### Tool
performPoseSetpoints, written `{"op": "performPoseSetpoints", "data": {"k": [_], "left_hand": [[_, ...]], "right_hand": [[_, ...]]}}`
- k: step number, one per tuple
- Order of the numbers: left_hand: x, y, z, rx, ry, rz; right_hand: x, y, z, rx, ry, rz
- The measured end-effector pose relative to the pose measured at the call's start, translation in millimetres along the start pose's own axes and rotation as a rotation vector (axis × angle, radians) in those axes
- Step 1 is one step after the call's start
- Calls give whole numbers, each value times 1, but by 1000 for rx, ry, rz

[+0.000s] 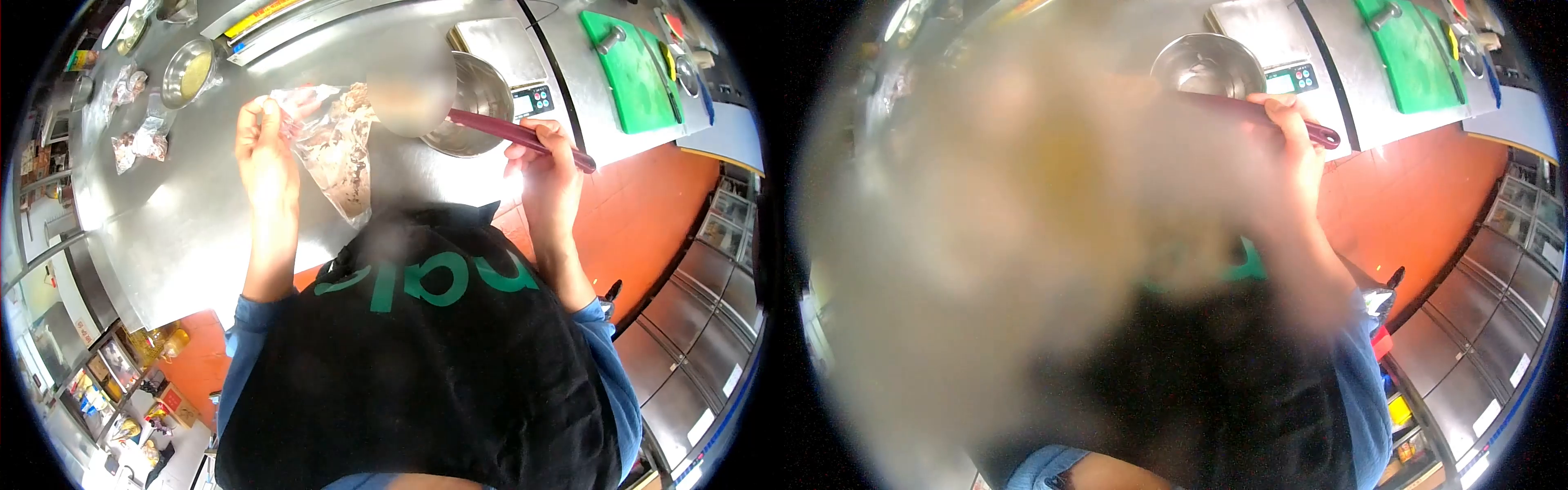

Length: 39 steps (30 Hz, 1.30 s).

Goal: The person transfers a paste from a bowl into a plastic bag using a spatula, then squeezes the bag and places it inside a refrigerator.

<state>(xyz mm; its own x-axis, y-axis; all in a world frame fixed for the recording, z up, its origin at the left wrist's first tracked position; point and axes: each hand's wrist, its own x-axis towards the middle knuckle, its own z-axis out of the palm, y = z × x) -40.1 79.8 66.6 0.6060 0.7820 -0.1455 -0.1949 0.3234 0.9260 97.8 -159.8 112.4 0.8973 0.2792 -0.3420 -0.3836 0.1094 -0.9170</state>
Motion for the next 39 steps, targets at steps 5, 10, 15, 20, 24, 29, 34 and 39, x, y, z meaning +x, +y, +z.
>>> {"op": "performPoseSetpoints", "data": {"k": [5, 10, 15, 20, 24, 29, 34, 39], "left_hand": [[-10, 3, 7, -52, -1, -35], [-16, 1, 11, -154, -75, -37], [-20, 3, 12, -176, -83, -44], [-22, 2, 12, -174, -57, -47], [-22, 0, 9, -212, -102, -45], [-21, -2, 7, -208, -121, -12], [-19, -3, 4, -203, -131, 16], [-21, -1, 6, -206, -132, 34]], "right_hand": [[-11, 2, 2, 26, -31, -5], [-17, 6, 0, -17, -34, -61], [-23, -1, 3, -3, -34, -38], [-22, 3, -2, 2, -69, -112], [-23, 1, 0, -16, -48, -75], [-21, 3, 0, -49, -95, -108], [-19, 1, 5, -16, -62, -32], [-17, 2, 7, -24, -62, -25]]}}
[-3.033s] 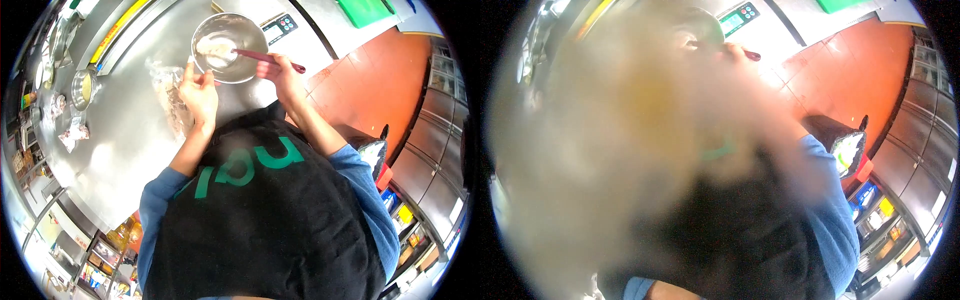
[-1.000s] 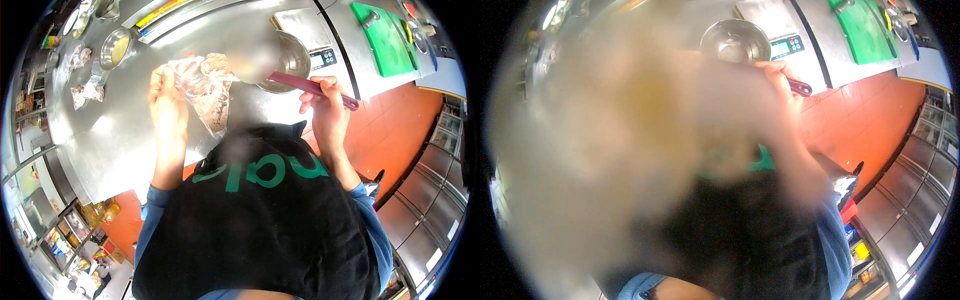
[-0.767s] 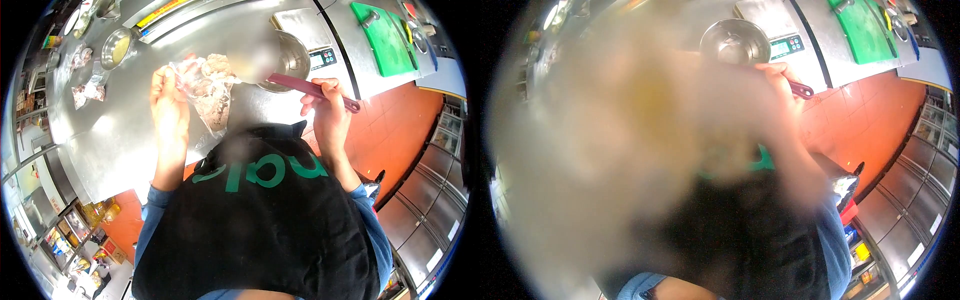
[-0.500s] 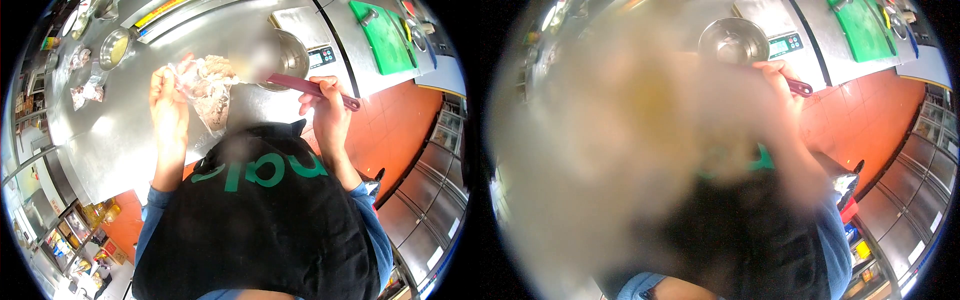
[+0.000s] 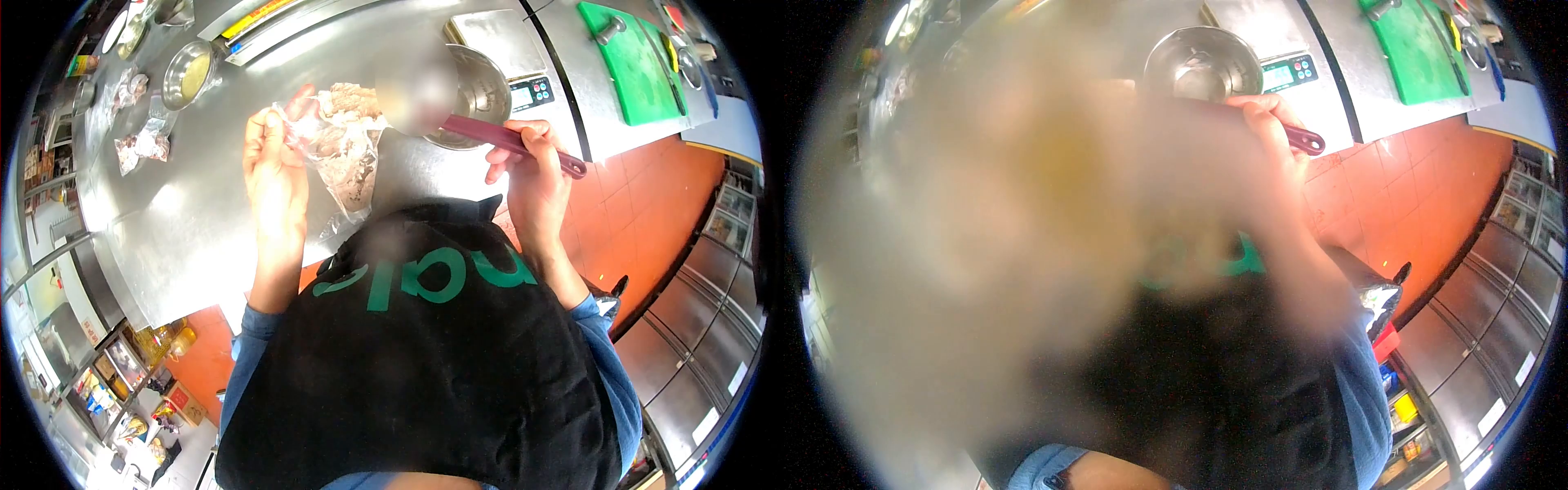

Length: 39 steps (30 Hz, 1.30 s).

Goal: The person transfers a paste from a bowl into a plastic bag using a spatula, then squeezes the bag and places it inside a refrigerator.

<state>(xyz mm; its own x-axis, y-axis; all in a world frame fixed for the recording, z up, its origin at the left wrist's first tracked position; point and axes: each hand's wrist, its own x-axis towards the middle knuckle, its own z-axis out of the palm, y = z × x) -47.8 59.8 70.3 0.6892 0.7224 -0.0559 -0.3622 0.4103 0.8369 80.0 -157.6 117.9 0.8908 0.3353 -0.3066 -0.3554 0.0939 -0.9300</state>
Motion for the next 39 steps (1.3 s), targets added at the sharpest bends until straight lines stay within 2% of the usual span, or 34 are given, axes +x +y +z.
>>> {"op": "performPoseSetpoints", "data": {"k": [2, 6, 8, 9, 11, 12, 14, 15, 17, 18, 20, 21, 23, 27, 30, 31, 34, 39], "left_hand": [[-1, 4, 6, -5, 74, -50], [2, -15, -15, 85, 162, -24], [-3, -3, 8, 11, 155, -65], [-4, -3, 7, 12, 156, -64], [-6, -3, 4, 190, 71, 129], [-11, 0, 5, 191, 70, 130], [-24, 11, 9, 420, -24, 198], [-29, 15, 7, 421, -26, 197], [-35, 21, 2, 702, -202, 410], [-34, 24, 3, 704, -198, 411], [-29, 34, 11, 779, -379, 786], [-31, 40, 15, 782, -376, 788], [-38, 50, 20, 975, -417, 754], [-38, 39, 12, 942, -384, 742], [-39, 36, 9, 891, -369, 758], [-39, 36, 9, 897, -380, 751], [-39, 35, 7, 916, -417, 720], [-40, 35, 14, 897, -516, 738]], "right_hand": [[2, 0, 1, -63, -9, -46], [14, 1, 4, -39, -37, -41], [21, -2, 4, -13, -30, -61], [21, -7, 8, 196, -43, -68], [26, -22, 4, 331, -92, -76], [32, -26, -1, 271, -121, -185], [42, -42, -12, 249, -231, -266], [45, -50, -17, 230, -265, -296], [56, -59, -41, 149, -387, -387], [59, -67, -48, 144, -433, -397], [64, -83, -55, 108, -517, -420], [65, -91, -56, 86, -528, -437], [65, -104, -54, -7, -519, -397], [66, -109, -46, -164, -492, -297], [66, -100, -40, -264, -293, -114], [68, -95, -42, -267, -292, -113], [71, -80, -48, -201, -283, 97], [69, -60, -35, -202, -274, 154]]}}
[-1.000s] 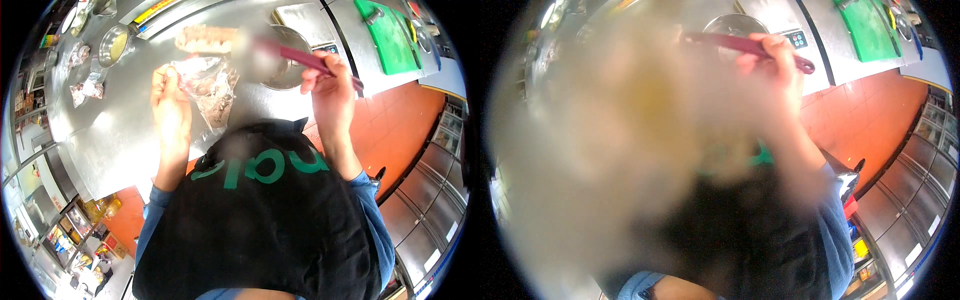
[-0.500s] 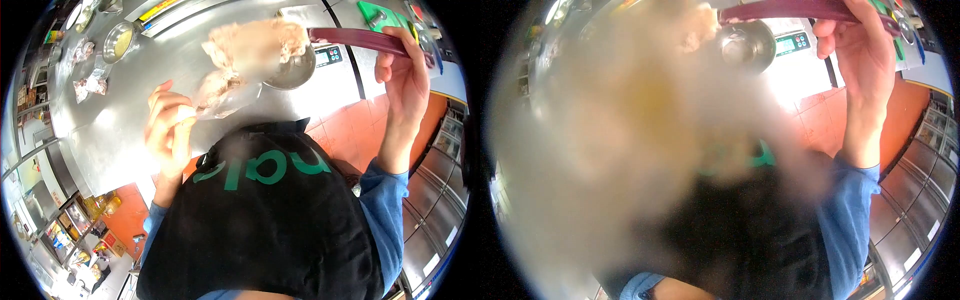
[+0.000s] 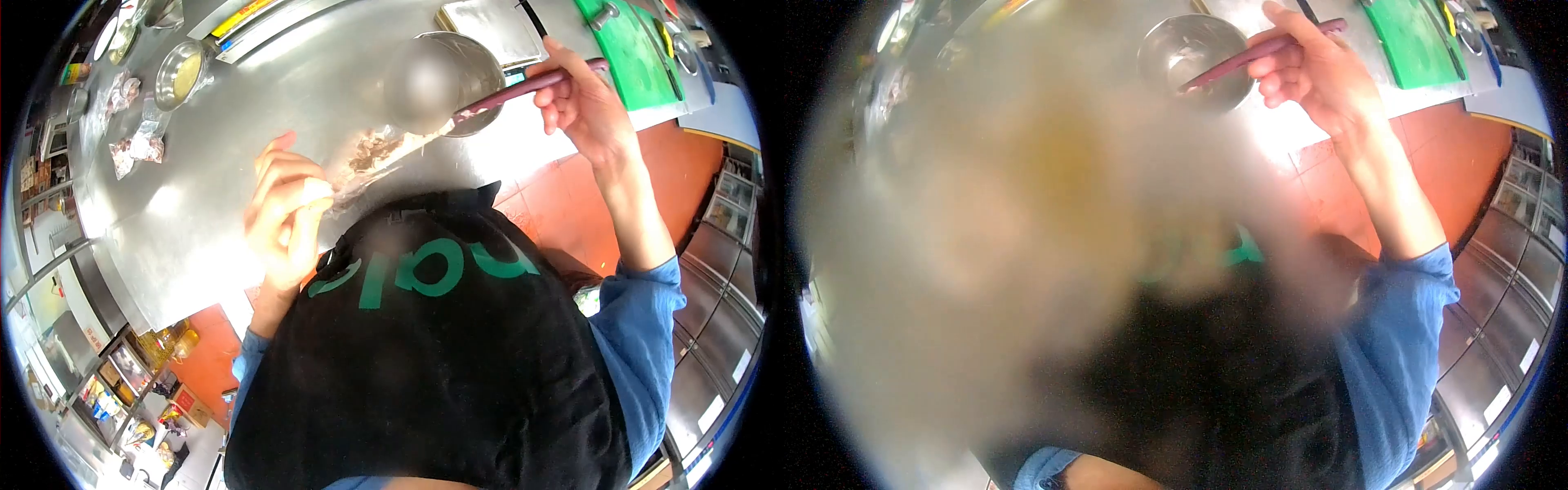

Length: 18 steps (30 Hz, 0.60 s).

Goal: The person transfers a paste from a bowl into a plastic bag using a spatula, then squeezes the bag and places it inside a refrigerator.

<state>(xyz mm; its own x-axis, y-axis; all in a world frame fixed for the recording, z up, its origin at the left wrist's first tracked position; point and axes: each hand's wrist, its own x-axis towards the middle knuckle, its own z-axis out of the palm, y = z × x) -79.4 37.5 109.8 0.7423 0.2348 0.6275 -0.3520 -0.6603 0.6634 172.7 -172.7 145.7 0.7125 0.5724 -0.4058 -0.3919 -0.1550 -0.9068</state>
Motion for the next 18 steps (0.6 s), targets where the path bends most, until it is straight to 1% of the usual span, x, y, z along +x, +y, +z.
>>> {"op": "performPoseSetpoints", "data": {"k": [2, 4, 6, 7, 8, 10, 11, 12, 14, 15, 16, 17, 18], "left_hand": [[-3, -1, 2, -59, -16, -9], [-7, -5, 4, -71, -15, 16], [-7, -4, 6, -81, -9, 36], [-3, -1, 9, -101, 5, 23], [0, 2, 11, -120, 19, 10], [4, 5, 15, -137, 27, 12], [6, 6, 16, -153, 30, 15], [11, 9, 16, -155, 30, 19], [21, 17, 14, -237, 81, 15], [23, 19, 10, -238, 84, 22], [24, 21, 3, -236, 25, 84], [24, 22, -1, -233, -32, 143], [24, 23, 1, -230, -29, 145]], "right_hand": [[11, 6, 4, -16, -1, 154], [7, 8, 17, -13, -2, 174], [2, 12, 27, -109, -14, 194], [-4, 12, 34, -144, -18, 130], [-10, 11, 39, -148, -18, 129], [-20, 11, 45, -333, -148, -134], [-23, 9, 47, -295, -275, -251], [-29, 4, 51, -297, -272, -254], [-40, -15, 60, -170, -408, -353], [-43, -28, 58, -268, -442, -358], [-46, -35, 57, -310, -394, -455], [-55, -46, 63, -362, -363, -453], [-63, -53, 71, -413, -334, -450]]}}
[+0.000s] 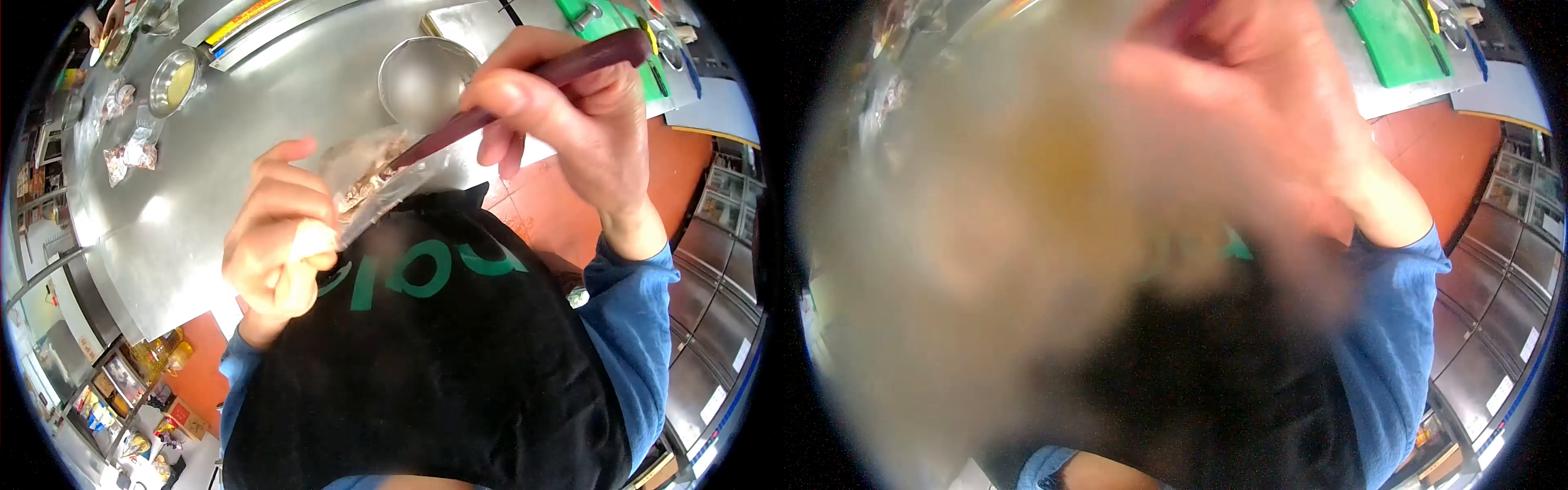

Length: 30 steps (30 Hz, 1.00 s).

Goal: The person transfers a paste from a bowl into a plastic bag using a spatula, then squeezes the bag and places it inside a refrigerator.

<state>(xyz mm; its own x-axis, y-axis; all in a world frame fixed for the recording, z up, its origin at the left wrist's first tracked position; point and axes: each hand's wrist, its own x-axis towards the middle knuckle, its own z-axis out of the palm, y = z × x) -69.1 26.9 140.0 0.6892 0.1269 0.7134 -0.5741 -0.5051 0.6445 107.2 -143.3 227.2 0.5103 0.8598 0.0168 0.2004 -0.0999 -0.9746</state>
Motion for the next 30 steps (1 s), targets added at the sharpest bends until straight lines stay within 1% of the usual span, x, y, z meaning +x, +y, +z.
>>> {"op": "performPoseSetpoints", "data": {"k": [2, 3, 4, 6, 7, 8, 10, 11, 12, 14, 15, 16, 17, 18, 19, 20, 22, 23, 24, 25, 26, 27, 28, 29, 30], "left_hand": [[0, 1, 6, -102, -29, 103], [-11, 0, 6, -130, -63, -75], [-18, -4, 11, -130, -62, -70], [-24, -10, 26, -289, 172, -76], [-19, 3, 26, -313, 192, -147], [-17, 6, 26, -318, 194, -146], [-14, 7, 29, -330, 133, -103], [-15, 6, 30, -333, 132, -99], [-17, 2, 33, -326, 133, -94], [-19, 2, 33, -325, 133, -94], [-18, 3, 28, -251, 122, -80], [-15, 2, 25, -171, 113, -54], [-15, 2, 26, -170, 107, -40], [-18, 4, 28, -185, 131, -79], [-20, 6, 29, -198, 161, -121], [-22, 7, 28, -196, 163, -123], [-28, 10, 21, -184, 178, -127], [-23, 11, 18, -204, 178, -57], [-22, 12, 17, -203, 182, -51], [-22, 14, 16, -253, 233, -15], [-23, 17, 13, -302, 285, 20], [-28, 21, -1, -232, 206, -25], [-23, 21, -3, -280, 210, 65], [-23, 22, -4, -272, 218, 66], [-25, 24, -5, -273, 221, 46]], "right_hand": [[7, 6, 14, -321, -127, -209], [13, 9, 18, -361, -192, -240], [14, 5, 20, -365, -190, -243], [13, -11, 20, -285, -100, -26], [7, -20, 20, -341, 67, -112], [10, -34, 31, -235, 185, -262], [11, -36, 16, -646, -124, -251], [24, -22, 7, -714, -385, -305], [17, -26, 5, -717, -382, -304], [6, -54, 19, -500, -133, -342], [5, -34, 26, -307, 37, -245], [4, -20, 31, -180, -3, -122], [7, -6, 36, -236, -117, -90], [9, 3, 40, -288, -232, -48], [10, 5, 42, -283, -295, -133], [7, 9, 44, -374, -269, -351], [6, -10, 33, -366, -449, -191], [5, -10, 30, -367, -449, -190], [4, -10, 27, -396, -415, -254], [5, -10, 24, -423, -383, -319], [5, -6, 22, -426, -389, -323], [6, 4, 23, -473, -278, -357], [7, 15, 22, -517, -166, -391], [3, 32, 18, -517, -176, -397], [-4, 51, 12, -538, -294, -273]]}}
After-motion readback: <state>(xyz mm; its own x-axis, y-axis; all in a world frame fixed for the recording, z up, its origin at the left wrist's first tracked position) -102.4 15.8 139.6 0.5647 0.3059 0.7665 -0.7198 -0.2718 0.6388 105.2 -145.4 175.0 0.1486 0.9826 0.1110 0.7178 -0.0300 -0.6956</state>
